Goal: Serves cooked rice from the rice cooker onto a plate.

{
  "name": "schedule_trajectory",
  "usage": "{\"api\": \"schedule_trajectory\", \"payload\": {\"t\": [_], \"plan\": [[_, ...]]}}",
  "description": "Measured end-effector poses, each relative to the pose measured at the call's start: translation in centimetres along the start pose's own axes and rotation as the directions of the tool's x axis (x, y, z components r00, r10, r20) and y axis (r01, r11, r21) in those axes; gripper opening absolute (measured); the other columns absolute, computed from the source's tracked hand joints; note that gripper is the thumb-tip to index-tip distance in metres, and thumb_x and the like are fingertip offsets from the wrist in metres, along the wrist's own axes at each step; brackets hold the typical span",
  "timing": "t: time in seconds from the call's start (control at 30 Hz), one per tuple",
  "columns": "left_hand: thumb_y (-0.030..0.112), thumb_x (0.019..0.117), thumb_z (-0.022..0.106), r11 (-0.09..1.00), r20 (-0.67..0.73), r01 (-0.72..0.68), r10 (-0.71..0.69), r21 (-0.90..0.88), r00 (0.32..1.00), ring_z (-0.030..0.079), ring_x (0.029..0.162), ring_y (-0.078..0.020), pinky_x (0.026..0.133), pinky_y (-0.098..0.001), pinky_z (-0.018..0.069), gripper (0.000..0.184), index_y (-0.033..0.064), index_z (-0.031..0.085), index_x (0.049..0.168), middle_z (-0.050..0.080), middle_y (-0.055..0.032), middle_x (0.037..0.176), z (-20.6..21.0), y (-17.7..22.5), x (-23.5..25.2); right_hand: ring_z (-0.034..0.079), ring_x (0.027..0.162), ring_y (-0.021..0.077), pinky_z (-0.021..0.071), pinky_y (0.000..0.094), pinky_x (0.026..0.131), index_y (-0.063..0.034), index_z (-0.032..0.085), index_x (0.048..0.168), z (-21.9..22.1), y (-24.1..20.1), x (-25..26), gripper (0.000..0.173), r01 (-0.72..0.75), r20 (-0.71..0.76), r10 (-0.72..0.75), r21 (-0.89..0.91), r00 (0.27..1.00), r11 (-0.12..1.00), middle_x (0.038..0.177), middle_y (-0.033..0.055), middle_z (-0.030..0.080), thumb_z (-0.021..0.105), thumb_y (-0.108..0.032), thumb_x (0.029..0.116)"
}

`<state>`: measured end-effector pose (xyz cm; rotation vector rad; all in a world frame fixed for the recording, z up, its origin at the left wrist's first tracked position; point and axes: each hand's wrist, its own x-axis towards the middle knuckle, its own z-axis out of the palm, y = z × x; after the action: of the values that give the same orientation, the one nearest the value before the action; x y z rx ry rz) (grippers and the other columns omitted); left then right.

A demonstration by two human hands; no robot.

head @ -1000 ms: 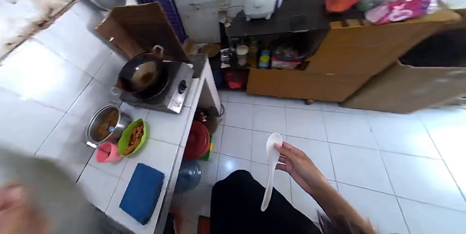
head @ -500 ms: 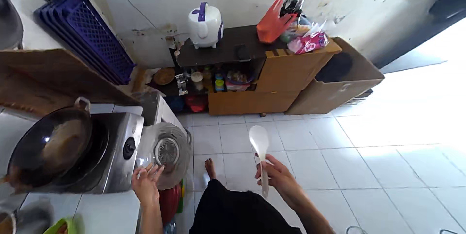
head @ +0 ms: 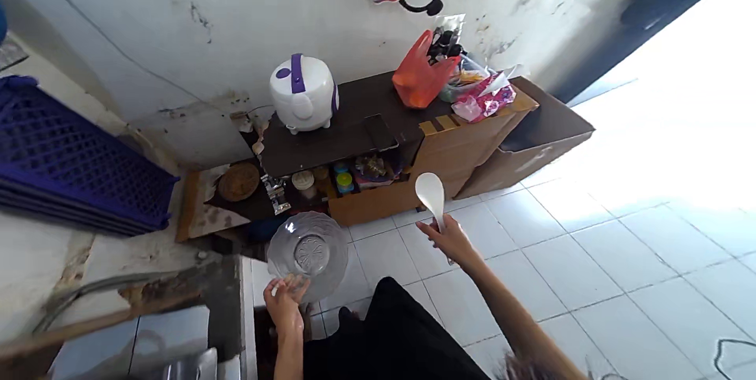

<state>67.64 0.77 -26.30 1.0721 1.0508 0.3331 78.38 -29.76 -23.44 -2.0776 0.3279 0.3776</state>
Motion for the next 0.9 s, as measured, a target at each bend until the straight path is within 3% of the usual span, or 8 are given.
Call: {"api": "schedule_trajectory", "payload": {"t": [0.07,0.17,0.3,0.43,0.53,0.6,0.8,0.9], "plan": [[0.0,0.1094,0.027,1.0,0.009,0.026,-0.026,0.018,1.0,0.068,0.08,-0.0204,0.07,-0.0357,0.0588,0.035,-0.0103,0.025,0.143,0.054,-0.0233,0.113,2.6,0.4,1.5,0.062,0.102,0.038,0.0487,0.0517,0.094,0.0159,0.053,0.126,0.0,-0.5,4.9,0.047,-0.017,0.073,0.021,-0.046,0.997,0.999,0.113,0.0316,0.062,0.066,-0.022,0.1018],[0.0,0.1094,0.028,0.999,0.028,0.037,-0.037,0.03,0.999,0.068,0.08,-0.0203,0.07,-0.0359,0.0587,0.034,-0.0093,0.026,0.142,0.054,-0.0215,0.112,6.6,0.7,3.8,0.051,0.131,0.0506,0.0375,0.0588,0.112,0.0176,0.052,0.134,0.2,-2.6,12.8,0.065,0.026,0.055,-0.017,-0.154,0.998,0.988,0.136,0.0396,0.053,0.072,-0.031,0.0975],[-0.001,0.1089,0.029,0.998,0.049,0.048,-0.05,0.038,0.998,0.068,0.077,-0.0181,0.069,-0.0347,0.0589,0.03,-0.01,0.029,0.137,0.055,-0.0196,0.109,13.0,1.4,6.6,0.037,0.143,0.0521,0.0339,0.0617,0.115,0.014,0.045,0.143,1.4,-7.3,24.2,0.081,-0.04,-0.02,0.036,-0.3,0.999,0.953,0.15,0.0387,0.04,0.075,-0.042,0.0927],[0.001,0.1094,0.031,0.992,0.043,0.072,-0.077,0.107,0.996,0.067,0.078,-0.0196,0.067,-0.0344,0.0574,0.033,-0.0082,0.027,0.141,0.055,-0.024,0.117,20.4,2.0,9.0,0.032,0.146,0.054,0.0263,0.0676,0.116,0.0139,0.042,0.145,3.5,-10.4,32.3,0.086,-0.053,-0.007,0.056,-0.467,0.998,0.883,0.153,0.0389,0.036,0.076,-0.043,0.091],[0.002,0.1102,0.031,0.983,0.08,0.057,-0.071,0.174,0.994,0.067,0.081,-0.0214,0.068,-0.0359,0.0566,0.034,-0.0077,0.027,0.143,0.054,-0.0255,0.119,25.9,2.3,11.1,0.037,0.142,0.0541,0.0281,0.0688,0.114,0.0151,0.044,0.143,4.1,-11.2,35.5,0.083,-0.069,-0.014,0.071,-0.475,0.997,0.877,0.15,0.0389,0.04,0.081,-0.032,0.0865],[0.003,0.1103,0.032,0.98,0.131,0.043,-0.07,0.196,0.989,0.067,0.084,-0.0245,0.069,-0.0384,0.0572,0.035,-0.0076,0.028,0.143,0.055,-0.0268,0.12,28.6,1.8,13.0,0.039,0.141,0.0527,0.03,0.0676,0.113,0.0141,0.045,0.142,3.8,-11.3,36.8,0.086,-0.075,0.002,0.087,-0.501,0.996,0.862,0.148,0.0374,0.042,0.084,-0.034,0.0828],[0.002,0.1101,0.034,0.968,0.236,0.075,-0.133,0.241,0.963,0.069,0.083,-0.0265,0.067,-0.0396,0.0577,0.035,-0.0077,0.031,0.143,0.058,-0.0285,0.122,34.9,0.8,16.4,0.039,0.141,0.053,0.0255,0.0699,0.114,0.0153,0.047,0.139,-0.9,-10.4,39.7,0.075,-0.085,-0.022,0.086,-0.517,0.996,0.852,0.146,0.0378,0.044,0.082,-0.021,0.0846],[0.002,0.1102,0.034,0.95,0.304,0.096,-0.189,0.297,0.934,0.069,0.09,-0.0293,0.072,-0.0417,0.0578,0.037,-0.0075,0.029,0.146,0.055,-0.0305,0.129,37.3,1.3,17.6,0.036,0.142,0.0542,0.0264,0.0705,0.113,0.0167,0.045,0.14,-4.0,-10.8,40.7,0.071,-0.111,-0.044,0.103,-0.511,0.994,0.853,0.149,0.0388,0.041,0.079,-0.015,0.0865]]}}
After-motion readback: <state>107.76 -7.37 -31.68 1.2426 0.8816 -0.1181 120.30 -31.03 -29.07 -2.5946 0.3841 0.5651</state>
